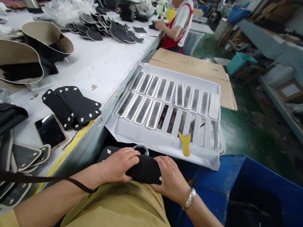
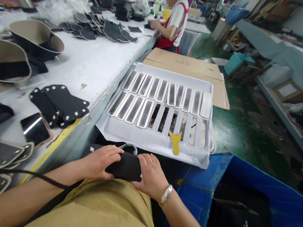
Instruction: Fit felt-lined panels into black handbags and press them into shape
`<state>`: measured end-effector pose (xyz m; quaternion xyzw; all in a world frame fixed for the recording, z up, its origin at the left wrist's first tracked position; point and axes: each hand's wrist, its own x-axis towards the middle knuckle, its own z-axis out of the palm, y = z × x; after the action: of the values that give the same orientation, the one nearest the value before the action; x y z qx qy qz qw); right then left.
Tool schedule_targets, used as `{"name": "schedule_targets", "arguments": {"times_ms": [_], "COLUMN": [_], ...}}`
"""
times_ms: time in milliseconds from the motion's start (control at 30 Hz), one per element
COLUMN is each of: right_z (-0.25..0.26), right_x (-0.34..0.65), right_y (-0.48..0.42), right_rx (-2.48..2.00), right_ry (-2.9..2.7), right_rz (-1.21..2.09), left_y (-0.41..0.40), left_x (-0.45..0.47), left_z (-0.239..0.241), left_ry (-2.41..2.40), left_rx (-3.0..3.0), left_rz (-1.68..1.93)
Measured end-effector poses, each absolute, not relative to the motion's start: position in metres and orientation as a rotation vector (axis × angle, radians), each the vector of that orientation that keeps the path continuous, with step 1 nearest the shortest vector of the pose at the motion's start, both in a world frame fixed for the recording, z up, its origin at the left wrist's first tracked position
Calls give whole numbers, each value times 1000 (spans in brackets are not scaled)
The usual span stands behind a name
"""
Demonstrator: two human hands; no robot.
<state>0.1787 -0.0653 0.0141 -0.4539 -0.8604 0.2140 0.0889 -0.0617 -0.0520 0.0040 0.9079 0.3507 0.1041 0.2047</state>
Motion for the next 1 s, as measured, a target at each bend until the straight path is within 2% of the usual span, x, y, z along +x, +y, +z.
{"name": "schedule_targets", "arguments": {"times_ms": [600,1000], "right_z": [10,17], "right_x": [159,149], "right_y": [-51,-31], "right_rx": [-1417,-1392], "right_ry": [-2662,-2693], "right_rz": [643,817], "left_y": [-38,-31], "left_x": [-64,-64], "left_z": [-6,-7], "left_ry": [1007,963], "left_rx": [2373,2257], "left_rz": [368,346]}}
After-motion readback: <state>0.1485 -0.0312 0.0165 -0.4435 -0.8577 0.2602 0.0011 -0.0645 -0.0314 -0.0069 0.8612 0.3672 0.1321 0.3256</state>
